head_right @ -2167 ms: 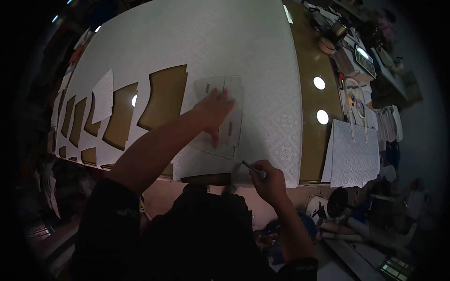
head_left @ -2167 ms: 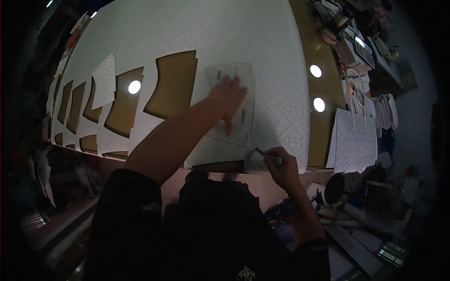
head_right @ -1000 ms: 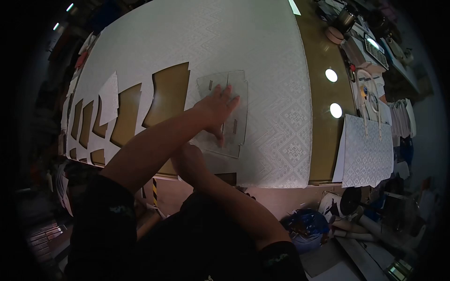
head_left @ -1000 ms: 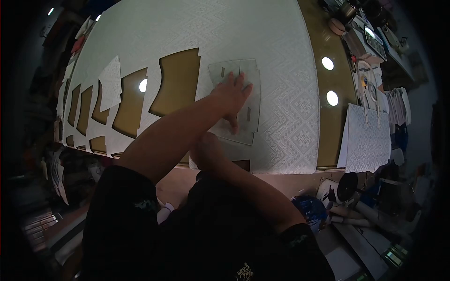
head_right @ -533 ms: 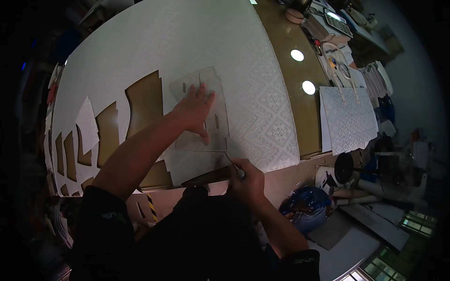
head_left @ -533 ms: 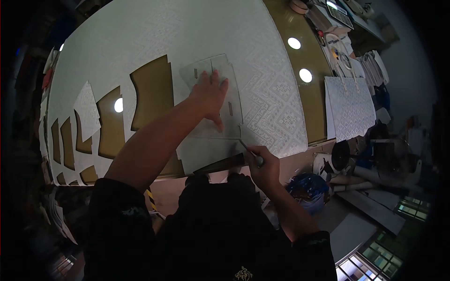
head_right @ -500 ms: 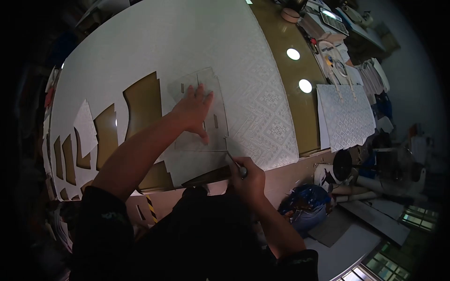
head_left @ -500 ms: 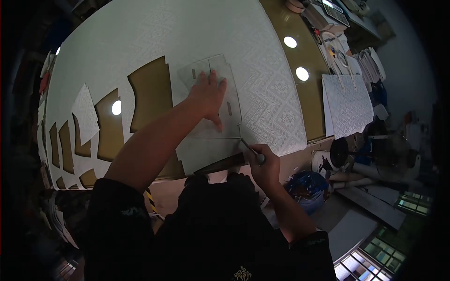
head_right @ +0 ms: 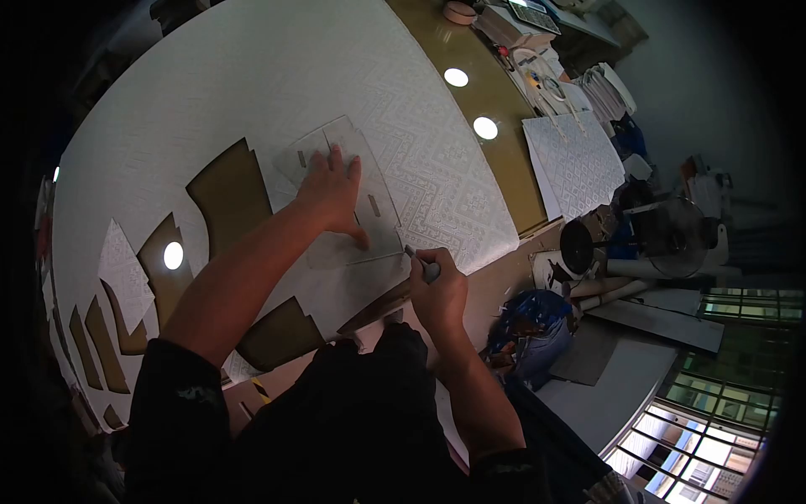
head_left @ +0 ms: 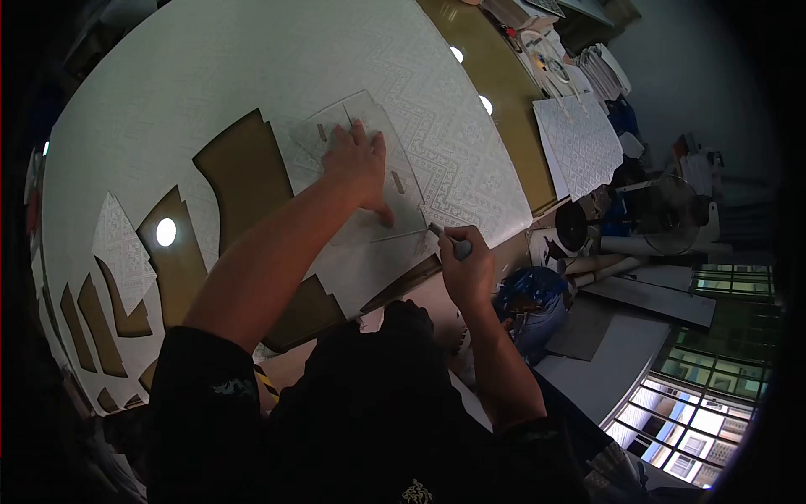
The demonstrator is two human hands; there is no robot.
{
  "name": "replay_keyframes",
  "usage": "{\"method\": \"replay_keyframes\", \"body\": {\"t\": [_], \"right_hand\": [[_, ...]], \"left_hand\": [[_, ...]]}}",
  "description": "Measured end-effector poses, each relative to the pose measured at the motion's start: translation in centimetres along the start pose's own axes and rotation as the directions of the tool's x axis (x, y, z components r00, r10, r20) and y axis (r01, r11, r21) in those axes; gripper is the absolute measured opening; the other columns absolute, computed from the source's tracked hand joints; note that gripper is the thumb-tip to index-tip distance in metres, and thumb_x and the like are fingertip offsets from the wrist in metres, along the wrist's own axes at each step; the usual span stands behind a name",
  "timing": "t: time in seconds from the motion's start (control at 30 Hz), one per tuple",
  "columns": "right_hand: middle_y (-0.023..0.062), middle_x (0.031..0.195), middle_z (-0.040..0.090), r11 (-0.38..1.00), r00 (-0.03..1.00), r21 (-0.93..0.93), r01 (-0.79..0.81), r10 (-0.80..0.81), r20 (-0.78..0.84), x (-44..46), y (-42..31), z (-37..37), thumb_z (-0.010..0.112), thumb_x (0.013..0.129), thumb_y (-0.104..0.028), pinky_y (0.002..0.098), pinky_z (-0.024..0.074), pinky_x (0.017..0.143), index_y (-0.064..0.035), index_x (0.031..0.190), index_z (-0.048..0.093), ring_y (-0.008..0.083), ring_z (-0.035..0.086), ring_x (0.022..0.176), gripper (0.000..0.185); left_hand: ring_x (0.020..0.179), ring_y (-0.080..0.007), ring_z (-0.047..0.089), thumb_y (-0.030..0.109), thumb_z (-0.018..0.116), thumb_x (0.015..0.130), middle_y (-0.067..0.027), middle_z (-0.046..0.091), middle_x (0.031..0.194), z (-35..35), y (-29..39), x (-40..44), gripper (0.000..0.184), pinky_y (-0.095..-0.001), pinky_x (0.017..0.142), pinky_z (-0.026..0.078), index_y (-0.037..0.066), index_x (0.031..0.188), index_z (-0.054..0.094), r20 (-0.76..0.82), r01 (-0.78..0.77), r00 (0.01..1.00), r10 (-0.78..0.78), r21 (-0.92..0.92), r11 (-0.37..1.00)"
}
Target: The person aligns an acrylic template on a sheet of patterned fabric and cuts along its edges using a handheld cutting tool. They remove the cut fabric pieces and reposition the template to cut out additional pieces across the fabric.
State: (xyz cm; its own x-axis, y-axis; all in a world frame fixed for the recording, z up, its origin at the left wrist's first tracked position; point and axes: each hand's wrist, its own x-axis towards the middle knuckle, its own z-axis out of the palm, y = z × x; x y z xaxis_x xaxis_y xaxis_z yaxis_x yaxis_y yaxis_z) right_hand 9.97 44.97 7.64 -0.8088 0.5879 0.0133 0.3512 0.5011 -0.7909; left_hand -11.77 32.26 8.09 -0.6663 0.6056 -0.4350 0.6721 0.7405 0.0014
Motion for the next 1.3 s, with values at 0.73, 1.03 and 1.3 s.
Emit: {"method": "replay_keyframes", "body": {"t": [0.73,1.03,1.3], "right_hand": [[0.014,0.102,0.078,0.982,0.994,0.186,-0.016,-0.004,0.11,3.3,4.5,0.9,0.079,0.092,-0.004,0.0319,0.0572,0.087,-0.0013,0.108,0.073,0.0195,0.075,0.096,0.018],[0.0116,0.104,0.078,0.878,0.772,0.373,0.301,-0.454,0.445,13.4,5.7,-3.1,0.081,0.09,-0.003,0.0311,0.0571,0.083,-0.0025,0.105,0.074,0.0179,0.075,0.094,0.017],[0.0055,0.09,0.078,0.842,0.451,0.377,0.387,-0.529,0.719,18.2,4.3,-3.4,0.081,0.086,-0.003,0.0328,0.0568,0.075,-0.0081,0.099,0.073,0.0221,0.076,0.083,0.016]], "left_hand": [[0.155,-0.0574,0.015,0.066,0.098,0.05,-0.0309,0.004,0.172,-1.1,1.3,0.5,0.157,-0.0663,0.115,0.041,0.005,0.167,0.011,0.157,0.13,0.981,-0.117,-0.07,0.989],[0.154,-0.0559,0.019,0.066,0.098,0.049,-0.0308,0.01,0.171,-0.3,0.7,0.3,0.154,-0.0609,0.115,0.044,0.005,0.166,0.018,0.041,0.089,0.995,-0.086,-0.089,0.992],[0.155,-0.0573,0.017,0.067,0.096,0.051,-0.0344,0.009,0.17,-1.2,1.2,0.3,0.153,-0.0542,0.122,0.038,0.004,0.166,0.015,0.108,0.081,0.991,-0.077,-0.039,0.996]]}}
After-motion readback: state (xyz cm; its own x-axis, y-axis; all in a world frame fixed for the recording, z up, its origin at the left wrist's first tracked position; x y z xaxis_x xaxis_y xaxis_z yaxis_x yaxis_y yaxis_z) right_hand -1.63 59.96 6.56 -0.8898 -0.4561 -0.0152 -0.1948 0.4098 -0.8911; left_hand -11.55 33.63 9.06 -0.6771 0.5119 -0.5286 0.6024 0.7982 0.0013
